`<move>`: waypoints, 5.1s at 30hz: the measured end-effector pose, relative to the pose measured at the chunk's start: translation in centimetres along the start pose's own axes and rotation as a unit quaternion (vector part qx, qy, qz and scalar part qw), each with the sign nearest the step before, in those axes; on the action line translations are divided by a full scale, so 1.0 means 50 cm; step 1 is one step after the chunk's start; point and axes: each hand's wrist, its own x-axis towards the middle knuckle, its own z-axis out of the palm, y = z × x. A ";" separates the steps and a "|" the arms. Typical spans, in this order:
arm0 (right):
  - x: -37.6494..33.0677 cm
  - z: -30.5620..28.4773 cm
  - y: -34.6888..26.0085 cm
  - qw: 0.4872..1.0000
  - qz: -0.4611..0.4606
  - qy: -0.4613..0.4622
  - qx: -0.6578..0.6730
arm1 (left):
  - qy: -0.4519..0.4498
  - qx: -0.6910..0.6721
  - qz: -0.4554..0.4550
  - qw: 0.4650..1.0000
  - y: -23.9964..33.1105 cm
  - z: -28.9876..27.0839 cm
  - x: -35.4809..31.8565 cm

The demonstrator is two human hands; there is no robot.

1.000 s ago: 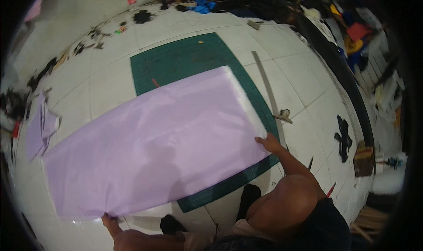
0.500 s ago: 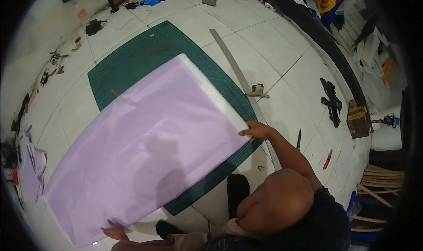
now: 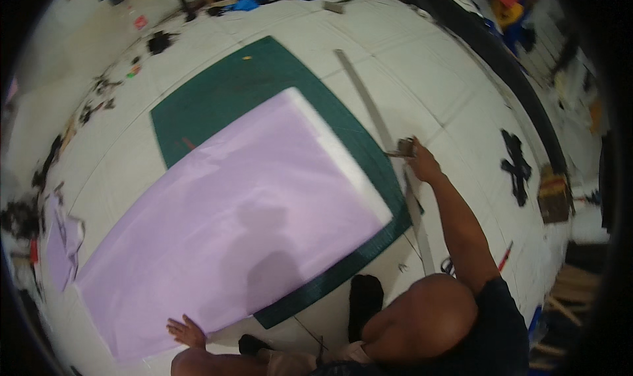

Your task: The person spreads out a large piece of light purple fabric on the floor, aligns a metal ruler along one edge, and uses a utility knife to cut a straight strip from the material.

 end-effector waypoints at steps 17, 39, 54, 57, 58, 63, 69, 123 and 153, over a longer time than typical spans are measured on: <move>0.090 -0.087 0.001 0.885 0.102 -0.062 0.450 | 0.251 -0.387 -0.001 0.887 -0.169 -0.047 0.050; -0.160 0.248 -1.679 0.855 -0.198 -0.359 0.318 | 0.143 -0.214 -0.524 0.812 -0.561 0.011 0.446; -0.623 0.977 -2.623 0.863 -0.489 -0.126 0.019 | 0.082 -0.211 -0.507 0.832 -0.579 0.003 0.455; -0.661 1.041 -2.656 0.859 -0.503 -0.089 0.021 | 0.078 -0.198 -0.502 0.838 -0.583 0.015 0.452; -0.653 1.056 -2.669 0.853 -0.515 -0.082 0.007 | 0.085 -0.199 -0.498 0.839 -0.581 0.015 0.457; -0.706 1.119 -2.713 0.819 -0.564 -0.105 -0.023 | 0.087 -0.207 -0.500 0.837 -0.592 0.013 0.454; -0.752 1.157 -2.798 0.814 -0.571 -0.097 -0.041 | 0.119 -0.201 -0.491 0.839 -0.581 0.022 0.461; -0.186 0.076 -0.218 0.988 0.002 -0.102 0.119 | 0.024 -0.208 0.466 0.860 0.157 -0.321 0.116; -0.191 0.049 -0.445 0.915 -0.349 -0.085 0.182 | -0.292 -0.088 0.207 0.930 0.224 -0.354 -0.156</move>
